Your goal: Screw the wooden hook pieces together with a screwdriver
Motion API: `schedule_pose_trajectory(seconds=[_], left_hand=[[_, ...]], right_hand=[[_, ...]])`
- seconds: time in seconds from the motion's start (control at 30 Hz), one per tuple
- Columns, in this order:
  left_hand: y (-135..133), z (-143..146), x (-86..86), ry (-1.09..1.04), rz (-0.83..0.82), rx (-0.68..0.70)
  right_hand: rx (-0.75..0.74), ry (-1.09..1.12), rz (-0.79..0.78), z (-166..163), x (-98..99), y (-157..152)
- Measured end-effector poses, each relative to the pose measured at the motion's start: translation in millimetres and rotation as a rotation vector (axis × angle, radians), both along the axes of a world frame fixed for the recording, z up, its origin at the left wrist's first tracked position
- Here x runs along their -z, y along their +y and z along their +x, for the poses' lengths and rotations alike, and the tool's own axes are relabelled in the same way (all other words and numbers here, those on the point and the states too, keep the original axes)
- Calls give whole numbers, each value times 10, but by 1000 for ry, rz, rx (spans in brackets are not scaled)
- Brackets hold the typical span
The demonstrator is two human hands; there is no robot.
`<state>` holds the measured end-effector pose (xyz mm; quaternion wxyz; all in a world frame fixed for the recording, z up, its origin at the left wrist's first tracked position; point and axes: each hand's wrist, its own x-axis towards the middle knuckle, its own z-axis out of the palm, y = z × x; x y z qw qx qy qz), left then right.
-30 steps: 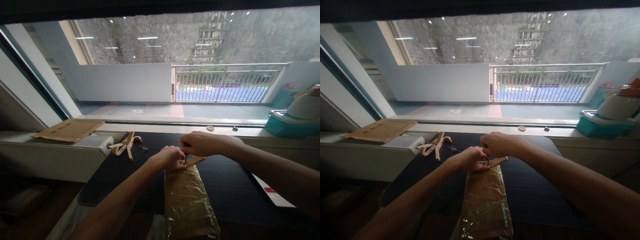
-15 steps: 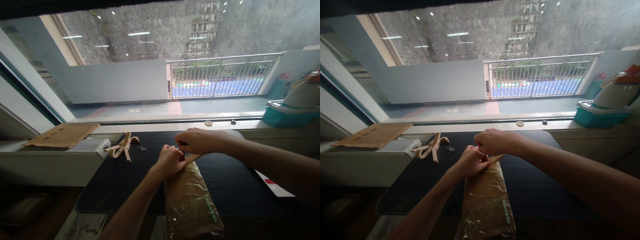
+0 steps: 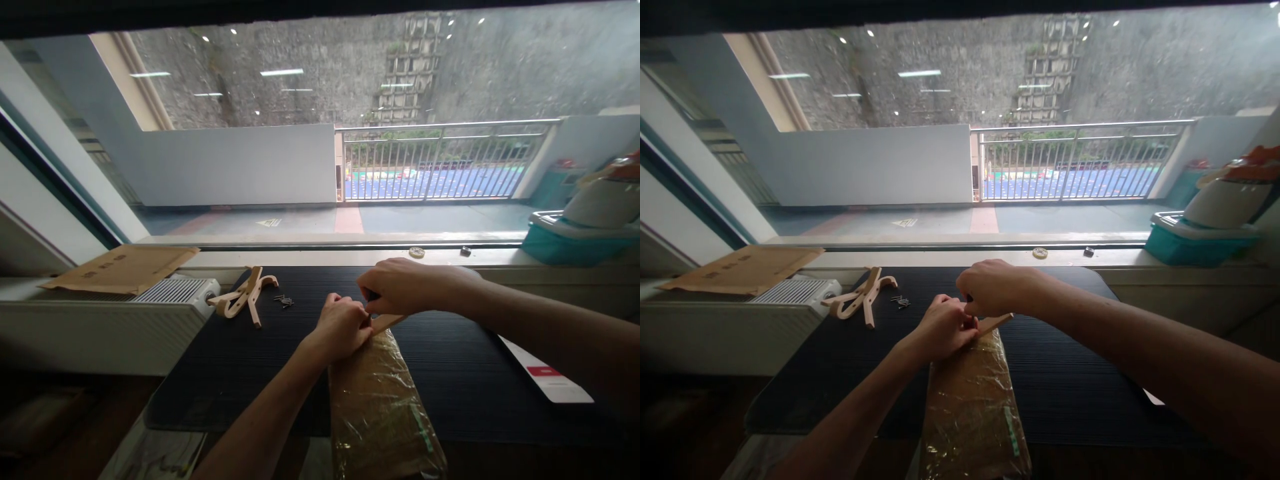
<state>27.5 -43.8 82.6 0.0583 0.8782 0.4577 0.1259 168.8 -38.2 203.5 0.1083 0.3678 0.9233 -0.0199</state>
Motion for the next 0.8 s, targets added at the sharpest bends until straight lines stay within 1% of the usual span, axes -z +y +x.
schedule_pose_trajectory(seconds=[0.07,0.17,0.37,0.53,0.7,0.8], left_hand=[[-4,5,-26,9,-21,-3],[-10,13,-57,16,-56,-18],[-7,-2,-61,28,-67,-8],[6,-17,-65,51,-63,31],[6,-8,-63,46,-76,11],[3,-4,-52,44,-67,-1]], right_hand=[[28,0,40,18,21,9],[2,16,63,26,20,17],[-108,22,-47,-11,-29,9],[-121,25,-42,28,5,54],[-127,92,-93,71,26,124],[-130,101,-97,66,20,135]])
